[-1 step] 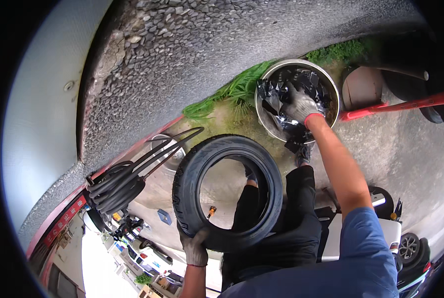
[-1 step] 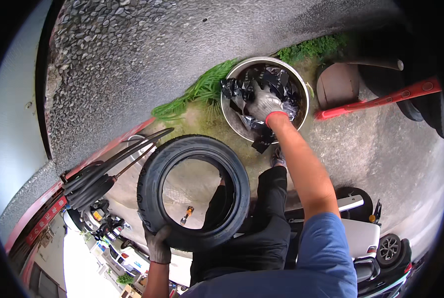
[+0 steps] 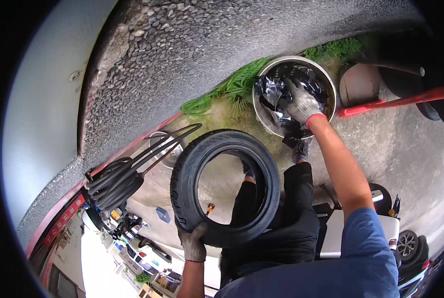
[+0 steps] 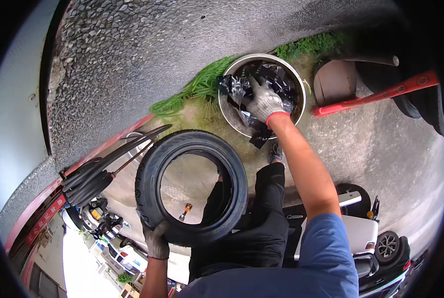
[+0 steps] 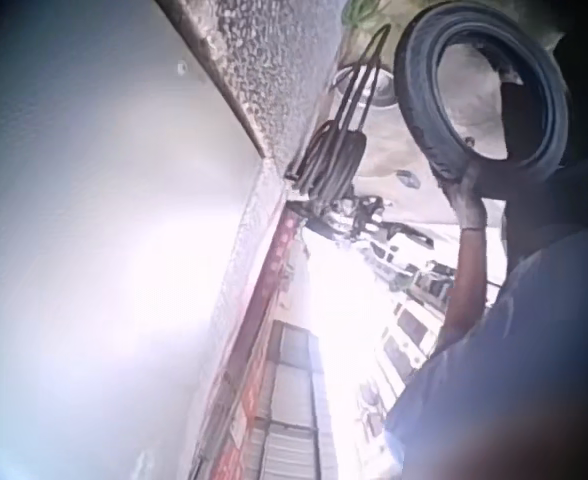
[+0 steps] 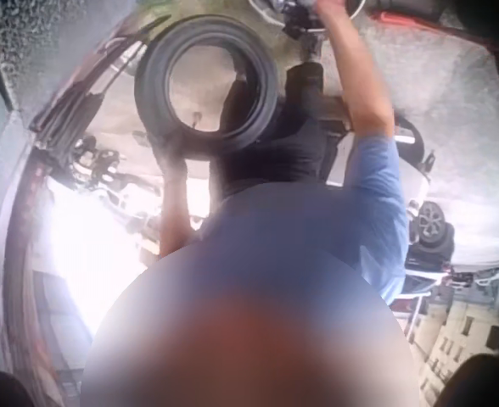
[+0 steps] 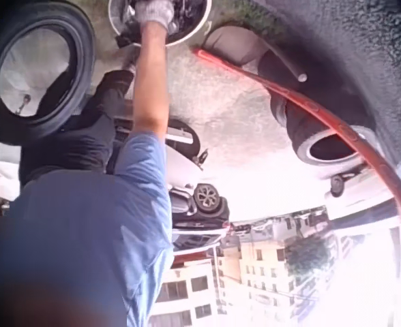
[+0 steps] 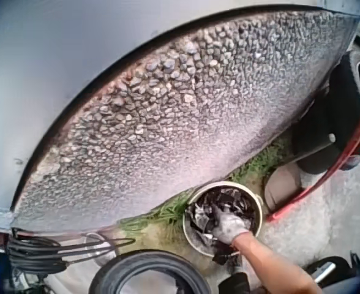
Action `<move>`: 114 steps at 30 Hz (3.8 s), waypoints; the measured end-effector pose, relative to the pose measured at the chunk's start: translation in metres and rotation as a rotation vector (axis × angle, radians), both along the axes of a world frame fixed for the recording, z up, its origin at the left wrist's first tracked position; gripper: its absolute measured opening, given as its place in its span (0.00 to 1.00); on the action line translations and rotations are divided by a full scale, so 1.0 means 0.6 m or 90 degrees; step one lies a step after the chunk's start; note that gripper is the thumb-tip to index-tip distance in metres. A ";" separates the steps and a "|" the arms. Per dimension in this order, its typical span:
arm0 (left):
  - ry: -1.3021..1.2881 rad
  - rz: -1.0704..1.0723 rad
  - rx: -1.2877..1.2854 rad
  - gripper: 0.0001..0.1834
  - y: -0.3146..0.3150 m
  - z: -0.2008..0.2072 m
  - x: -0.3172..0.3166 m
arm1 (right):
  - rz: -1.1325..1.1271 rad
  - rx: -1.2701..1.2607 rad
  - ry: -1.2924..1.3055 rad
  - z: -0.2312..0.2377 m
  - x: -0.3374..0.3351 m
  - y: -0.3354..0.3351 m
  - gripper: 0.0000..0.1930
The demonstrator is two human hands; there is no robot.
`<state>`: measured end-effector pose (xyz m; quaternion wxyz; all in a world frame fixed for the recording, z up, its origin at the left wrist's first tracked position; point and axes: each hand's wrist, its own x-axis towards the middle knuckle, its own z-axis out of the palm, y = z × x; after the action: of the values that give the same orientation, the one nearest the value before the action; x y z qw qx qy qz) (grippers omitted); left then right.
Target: Removing packaging from a new tire, applying lubricant with a brush, and fitting the tire onto a wheel rim.
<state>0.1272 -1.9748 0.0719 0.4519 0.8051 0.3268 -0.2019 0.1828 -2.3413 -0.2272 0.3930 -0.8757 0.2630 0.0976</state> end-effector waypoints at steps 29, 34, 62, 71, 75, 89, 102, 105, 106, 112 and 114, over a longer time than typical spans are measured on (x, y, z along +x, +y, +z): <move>-0.145 -0.463 0.159 0.59 -0.139 0.134 -0.012 | 0.542 -0.133 0.268 0.162 -0.158 0.356 0.31; -0.172 -0.430 0.131 0.58 -0.107 0.125 0.005 | 0.519 0.031 0.174 0.213 -0.202 0.302 0.33; -0.121 -0.562 0.214 0.62 -0.048 0.170 -0.012 | 0.430 0.861 0.129 0.359 -0.168 0.402 0.22; -0.113 -0.591 0.211 0.62 -0.040 0.173 -0.037 | 0.008 1.862 0.085 0.371 -0.166 0.422 0.19; -0.140 -0.497 0.200 0.60 -0.022 0.161 -0.037 | -0.375 1.694 0.117 0.359 -0.155 0.350 0.18; -0.168 -0.315 0.076 0.61 -0.011 0.173 -0.047 | -0.477 1.774 -0.347 0.372 -0.112 0.350 0.41; -0.135 -0.143 -0.099 0.61 -0.042 0.170 -0.063 | -0.721 1.243 -0.220 0.402 -0.103 0.364 0.29; -0.133 -0.151 -0.071 0.61 -0.055 0.176 -0.065 | -0.797 1.206 -0.329 0.411 -0.103 0.348 0.29; -0.132 -0.153 -0.076 0.61 -0.058 0.178 -0.065 | -0.746 1.282 -0.304 0.408 -0.099 0.341 0.25; -0.138 -0.166 -0.050 0.55 -0.058 0.176 -0.065 | -0.539 1.328 -0.194 0.362 -0.071 0.317 0.18; -0.158 -0.142 -0.058 0.55 -0.052 0.170 -0.063 | -0.536 1.241 -0.162 0.360 -0.072 0.324 0.19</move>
<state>0.0897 -2.0060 0.1736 0.4993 0.8340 0.1676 -0.1645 0.1394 -2.1467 -0.0111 0.9500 -0.0265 0.3097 0.0305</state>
